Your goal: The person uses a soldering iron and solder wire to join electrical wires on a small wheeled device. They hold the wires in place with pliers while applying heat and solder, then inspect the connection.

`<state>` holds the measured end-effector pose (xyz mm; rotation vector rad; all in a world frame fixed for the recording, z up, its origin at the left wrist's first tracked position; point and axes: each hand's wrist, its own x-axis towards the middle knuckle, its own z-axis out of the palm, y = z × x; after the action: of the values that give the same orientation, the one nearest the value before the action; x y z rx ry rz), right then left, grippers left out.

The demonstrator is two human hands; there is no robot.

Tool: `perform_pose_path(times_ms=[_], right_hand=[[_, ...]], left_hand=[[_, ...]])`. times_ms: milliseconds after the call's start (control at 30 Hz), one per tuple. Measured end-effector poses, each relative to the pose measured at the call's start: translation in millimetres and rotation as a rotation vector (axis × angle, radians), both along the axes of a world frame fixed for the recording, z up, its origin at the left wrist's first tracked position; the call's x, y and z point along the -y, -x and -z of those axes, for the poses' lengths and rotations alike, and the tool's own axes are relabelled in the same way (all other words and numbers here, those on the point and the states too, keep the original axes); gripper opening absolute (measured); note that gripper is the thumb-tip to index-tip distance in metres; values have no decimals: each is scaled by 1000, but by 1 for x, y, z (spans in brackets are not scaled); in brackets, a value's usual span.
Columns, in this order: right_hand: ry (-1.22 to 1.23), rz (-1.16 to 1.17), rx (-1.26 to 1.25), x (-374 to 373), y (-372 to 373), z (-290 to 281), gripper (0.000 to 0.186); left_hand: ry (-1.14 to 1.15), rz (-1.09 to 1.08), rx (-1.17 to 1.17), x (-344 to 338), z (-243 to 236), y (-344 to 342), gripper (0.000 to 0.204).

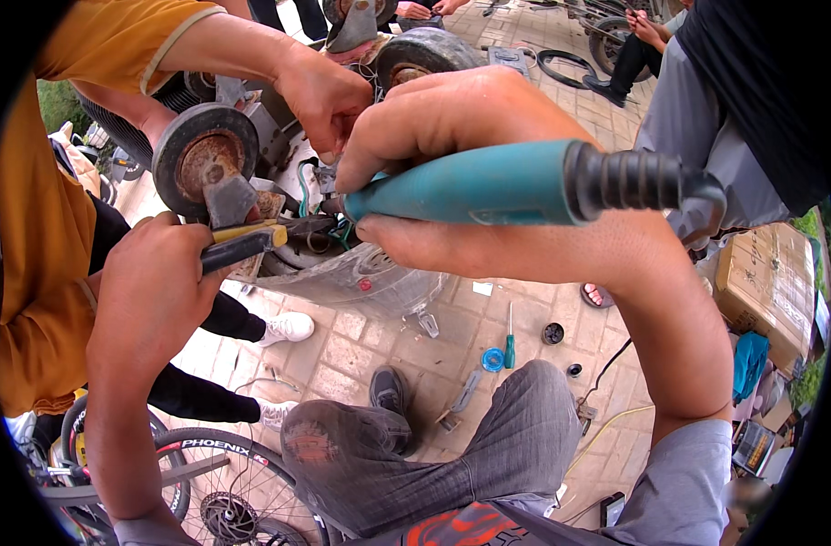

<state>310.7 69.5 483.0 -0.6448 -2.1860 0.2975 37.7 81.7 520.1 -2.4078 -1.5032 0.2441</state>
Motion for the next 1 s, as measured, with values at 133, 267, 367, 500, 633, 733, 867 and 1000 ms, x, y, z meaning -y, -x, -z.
perform_pose_path(times_ms=[133,267,367,500,633,733,867,1000], right_hand=[[79,26,-9,3,-1,-2,25],[120,60,-33,6,-1,-2,25],[114,100,-33,10,-4,-2,25],[145,127,-26,12,-5,-1,24],[138,91,-86,11,-6,6,25],[159,108,-116,15,-6,9,25],[150,130,-166,19,-8,20,25],[114,140,-222,22,-12,32,20]], left_hand=[[-7,3,11,0,0,-1,21],[2,-5,2,0,0,-1,22],[13,-14,-1,0,-1,-2,22],[15,-6,-7,0,-2,-2,22],[24,-10,0,-1,-2,-3,23],[33,-22,3,-1,-3,-3,23],[-21,29,5,-2,-2,-2,15],[-25,36,3,-2,-2,-4,16]])
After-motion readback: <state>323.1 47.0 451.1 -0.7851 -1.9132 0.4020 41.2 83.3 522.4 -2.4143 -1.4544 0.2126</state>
